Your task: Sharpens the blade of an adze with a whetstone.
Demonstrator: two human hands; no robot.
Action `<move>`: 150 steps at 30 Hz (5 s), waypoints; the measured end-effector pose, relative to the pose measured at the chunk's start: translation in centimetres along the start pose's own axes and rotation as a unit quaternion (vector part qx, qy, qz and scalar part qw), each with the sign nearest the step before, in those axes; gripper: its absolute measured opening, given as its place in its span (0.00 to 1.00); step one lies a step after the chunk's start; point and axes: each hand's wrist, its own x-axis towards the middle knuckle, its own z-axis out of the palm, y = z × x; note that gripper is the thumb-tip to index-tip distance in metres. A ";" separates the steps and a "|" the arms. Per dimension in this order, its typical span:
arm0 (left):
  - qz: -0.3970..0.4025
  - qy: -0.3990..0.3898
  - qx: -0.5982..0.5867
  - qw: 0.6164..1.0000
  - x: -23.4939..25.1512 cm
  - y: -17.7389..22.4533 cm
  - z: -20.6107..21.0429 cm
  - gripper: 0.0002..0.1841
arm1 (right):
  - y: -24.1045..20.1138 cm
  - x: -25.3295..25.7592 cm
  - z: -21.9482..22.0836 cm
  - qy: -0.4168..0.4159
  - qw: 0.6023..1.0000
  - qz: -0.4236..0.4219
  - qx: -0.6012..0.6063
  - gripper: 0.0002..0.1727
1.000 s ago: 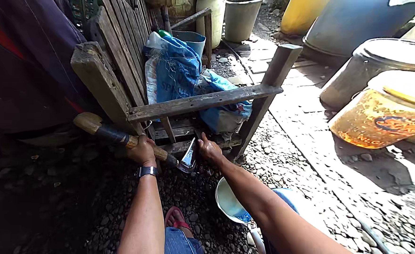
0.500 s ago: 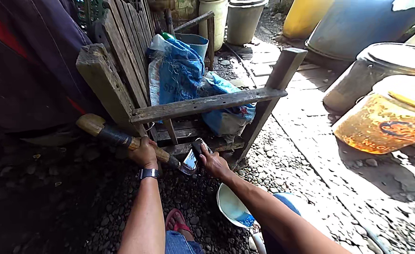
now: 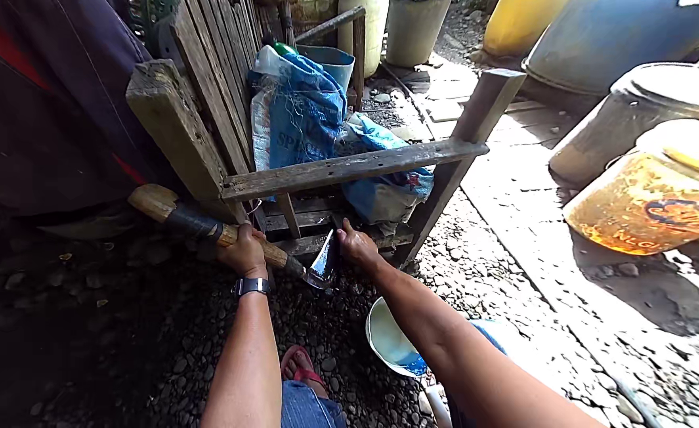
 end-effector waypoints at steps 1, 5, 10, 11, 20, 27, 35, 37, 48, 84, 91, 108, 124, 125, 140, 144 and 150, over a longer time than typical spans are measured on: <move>0.000 0.003 -0.002 1.000 0.0 0.0 0.1 0.05 | -0.1 0.1 0.0 0.001 1.000 0.005 0.000 0.34; 0.001 0.006 -0.009 1.000 0.0 0.1 0.3 0.05 | 1.7 -2.8 2.2 -0.002 0.998 -0.031 -0.060 0.35; 0.007 -0.002 0.001 1.000 0.1 -0.2 -0.1 0.06 | -0.2 -0.1 -0.2 -0.005 0.999 -0.007 -0.038 0.34; 0.005 0.000 0.001 1.000 0.2 -0.1 -0.1 0.05 | -0.6 0.3 -0.5 -0.005 0.999 -0.002 -0.033 0.34; -0.007 -0.005 -0.006 1.000 0.1 -0.2 -0.2 0.05 | 0.5 -0.5 -0.8 -0.014 0.996 -0.043 -0.075 0.34; -0.006 0.004 -0.010 1.000 0.1 0.1 0.0 0.05 | 2.2 -2.4 -0.5 -0.026 0.987 -0.090 -0.130 0.34; 0.000 0.001 -0.005 1.000 0.1 -0.3 0.1 0.04 | 1.8 -0.6 -1.9 -0.041 0.984 -0.103 -0.137 0.34; 0.003 0.002 -0.009 1.000 0.3 -0.2 0.2 0.04 | 2.6 -1.8 -1.9 -0.046 0.977 -0.125 -0.164 0.34; -0.003 0.006 -0.008 1.000 -0.1 0.0 0.1 0.03 | 2.9 -1.9 -2.4 -0.060 0.971 -0.146 -0.182 0.34; 0.003 0.007 -0.002 1.000 -0.1 -0.1 0.1 0.03 | 1.6 0.7 -2.7 -0.044 0.990 -0.089 -0.100 0.34; -0.007 0.012 0.005 1.000 -0.4 0.3 0.2 0.03 | 4.3 -1.6 -0.5 -0.046 0.979 -0.152 -0.127 0.34; -0.008 0.008 -0.005 1.000 -0.3 0.0 0.1 0.04 | 1.2 -0.4 -0.6 -0.023 0.999 -0.048 -0.012 0.34; 0.001 0.003 0.005 1.000 -0.1 0.1 0.1 0.03 | 2.0 -1.3 -0.3 -0.021 0.998 -0.055 -0.038 0.34; -0.004 0.003 0.007 1.000 -0.2 0.1 0.1 0.03 | 1.5 -0.4 -0.9 -0.024 0.999 -0.043 -0.019 0.34; -0.001 0.005 -0.006 1.000 -0.2 -0.1 0.1 0.03 | 1.6 -1.0 -0.2 -0.028 0.994 -0.071 -0.083 0.35; -0.007 0.012 -0.004 1.000 -0.1 0.1 0.1 0.04 | 3.3 -2.3 -0.1 -0.042 0.983 -0.124 -0.129 0.35; -0.010 0.010 -0.003 1.000 -0.3 0.1 0.1 0.03 | 1.4 0.0 -1.3 -0.033 0.994 -0.069 -0.083 0.35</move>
